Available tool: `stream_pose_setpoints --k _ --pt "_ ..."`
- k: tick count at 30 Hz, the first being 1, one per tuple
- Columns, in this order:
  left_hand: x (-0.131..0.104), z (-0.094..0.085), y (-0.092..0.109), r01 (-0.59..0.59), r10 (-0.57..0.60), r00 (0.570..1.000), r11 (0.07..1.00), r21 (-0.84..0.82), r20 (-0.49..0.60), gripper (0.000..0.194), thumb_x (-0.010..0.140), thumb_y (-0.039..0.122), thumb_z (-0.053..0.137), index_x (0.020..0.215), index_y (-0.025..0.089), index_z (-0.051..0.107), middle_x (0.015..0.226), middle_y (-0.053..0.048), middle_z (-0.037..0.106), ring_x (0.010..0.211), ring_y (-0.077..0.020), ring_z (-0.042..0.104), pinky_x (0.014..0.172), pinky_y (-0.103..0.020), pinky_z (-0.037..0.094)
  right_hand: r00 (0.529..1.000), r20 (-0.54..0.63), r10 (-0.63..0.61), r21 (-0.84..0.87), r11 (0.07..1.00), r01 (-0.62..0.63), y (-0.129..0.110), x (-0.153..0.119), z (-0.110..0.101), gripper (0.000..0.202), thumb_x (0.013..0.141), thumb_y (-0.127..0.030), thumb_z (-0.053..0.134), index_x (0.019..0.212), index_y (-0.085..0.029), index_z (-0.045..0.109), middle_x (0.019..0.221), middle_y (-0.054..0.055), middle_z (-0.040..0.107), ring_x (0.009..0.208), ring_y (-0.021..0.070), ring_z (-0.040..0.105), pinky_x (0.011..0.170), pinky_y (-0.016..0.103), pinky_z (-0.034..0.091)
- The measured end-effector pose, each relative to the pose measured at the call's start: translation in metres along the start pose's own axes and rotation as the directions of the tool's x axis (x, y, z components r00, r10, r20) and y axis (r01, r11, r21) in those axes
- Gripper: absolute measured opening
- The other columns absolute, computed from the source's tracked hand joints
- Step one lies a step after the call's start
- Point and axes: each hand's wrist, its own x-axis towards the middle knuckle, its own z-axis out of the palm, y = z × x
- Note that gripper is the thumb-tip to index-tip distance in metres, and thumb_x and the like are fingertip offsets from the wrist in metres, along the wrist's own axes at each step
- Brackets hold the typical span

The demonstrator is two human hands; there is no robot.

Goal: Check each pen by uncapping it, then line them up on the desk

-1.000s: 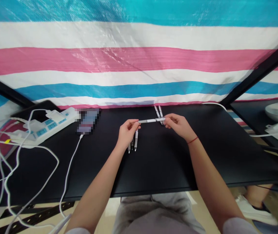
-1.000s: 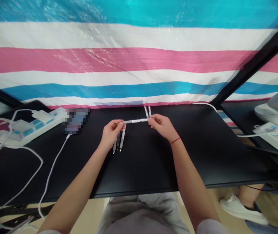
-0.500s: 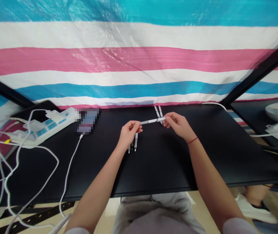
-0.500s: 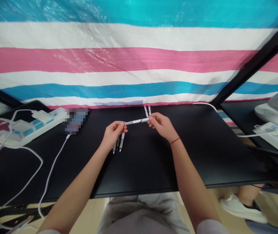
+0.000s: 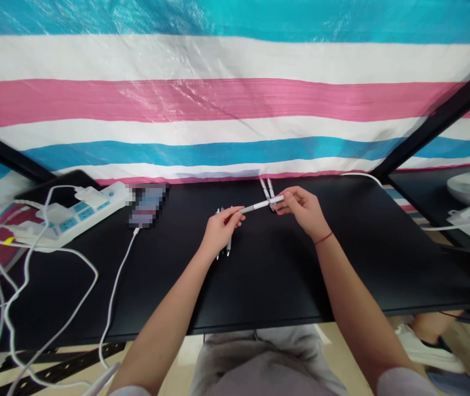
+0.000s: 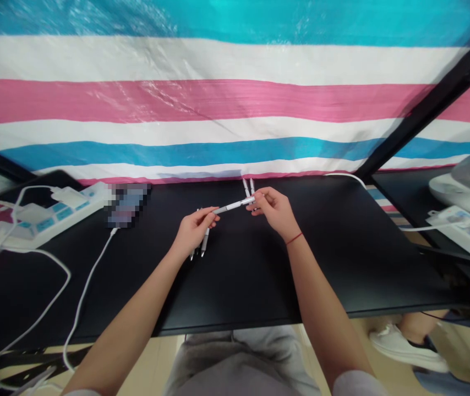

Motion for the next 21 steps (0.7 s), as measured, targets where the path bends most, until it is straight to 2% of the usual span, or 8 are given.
stream_pose_setpoints --k 4,6,8,11,15,18,21 --pt "-0.003 0.003 0.003 -0.045 0.054 0.995 0.993 0.107 -0.082 0.030 0.087 0.038 0.055 0.107 0.019 0.069 0.084 -0.003 0.072 0.072 -0.0138 0.066 0.075 -0.028 0.054 0.992 -0.073 0.100 0.035 0.995 -0.097 0.004 0.001 0.006 0.039 0.077 -0.056 0.067 0.080 -0.018 0.057 0.071 0.004 0.070 0.065 0.0188 0.071 0.057 0.028 0.059" --pt "-0.005 0.005 0.005 -0.052 0.066 0.994 0.987 0.149 -0.085 0.030 0.087 0.039 0.054 0.105 0.019 0.069 0.081 -0.003 0.072 0.072 -0.0145 0.067 0.075 -0.028 0.054 0.988 -0.102 0.113 0.059 0.992 -0.107 0.006 0.001 0.009 0.041 0.077 -0.058 0.065 0.080 -0.018 0.056 0.072 0.005 0.070 0.067 0.0187 0.072 0.058 0.028 0.059" --pt "-0.008 0.009 0.007 -0.045 0.053 0.997 0.989 0.140 -0.058 0.031 0.088 0.041 0.053 0.104 0.018 0.068 0.078 -0.003 0.071 0.071 -0.0150 0.067 0.074 -0.027 0.054 0.992 -0.090 0.084 0.095 0.993 -0.075 0.007 0.000 0.012 0.039 0.078 -0.057 0.064 0.086 -0.020 0.055 0.080 0.005 0.072 0.071 0.0179 0.071 0.062 0.029 0.060" --pt "-0.011 0.016 0.011 -0.003 0.004 1.000 0.998 0.060 -0.015 0.033 0.090 0.043 0.050 0.102 0.016 0.066 0.076 -0.003 0.070 0.068 -0.0143 0.066 0.069 -0.026 0.054 1.000 -0.005 0.001 0.120 0.993 -0.001 0.005 -0.002 0.015 0.039 0.076 -0.049 0.070 0.100 -0.023 0.054 0.097 0.005 0.071 0.081 0.0174 0.070 0.069 0.032 0.061" --pt "-0.016 0.023 0.016 0.031 -0.037 0.995 0.998 0.063 0.094 0.030 0.089 0.040 0.051 0.095 0.016 0.067 0.083 -0.005 0.071 0.072 -0.0151 0.066 0.071 -0.026 0.053 0.998 0.033 -0.052 0.099 0.994 0.048 0.002 -0.006 0.016 0.056 0.076 -0.044 0.072 0.121 -0.027 0.042 0.091 0.002 0.071 0.082 0.0183 0.069 0.070 0.034 0.061" --pt "-0.020 0.029 0.019 0.036 -0.045 0.985 0.998 0.055 0.168 0.032 0.087 0.038 0.054 0.107 0.016 0.067 0.093 -0.007 0.072 0.079 -0.0164 0.067 0.075 -0.028 0.053 0.997 0.059 -0.057 0.060 0.997 0.053 0.001 -0.006 0.016 0.066 0.076 -0.043 0.071 0.128 -0.030 0.033 0.087 0.000 0.070 0.074 0.0176 0.069 0.066 0.034 0.061" --pt "-0.022 0.034 0.019 0.068 -0.065 0.981 0.998 -0.007 0.183 0.039 0.087 0.040 0.054 0.119 0.018 0.062 0.093 -0.005 0.072 0.080 -0.0161 0.067 0.076 -0.028 0.052 0.991 0.125 -0.045 0.011 0.999 0.044 0.002 -0.006 0.016 0.061 0.076 -0.043 0.072 0.126 -0.028 0.041 0.096 0.003 0.067 0.068 0.0158 0.067 0.062 0.034 0.061"
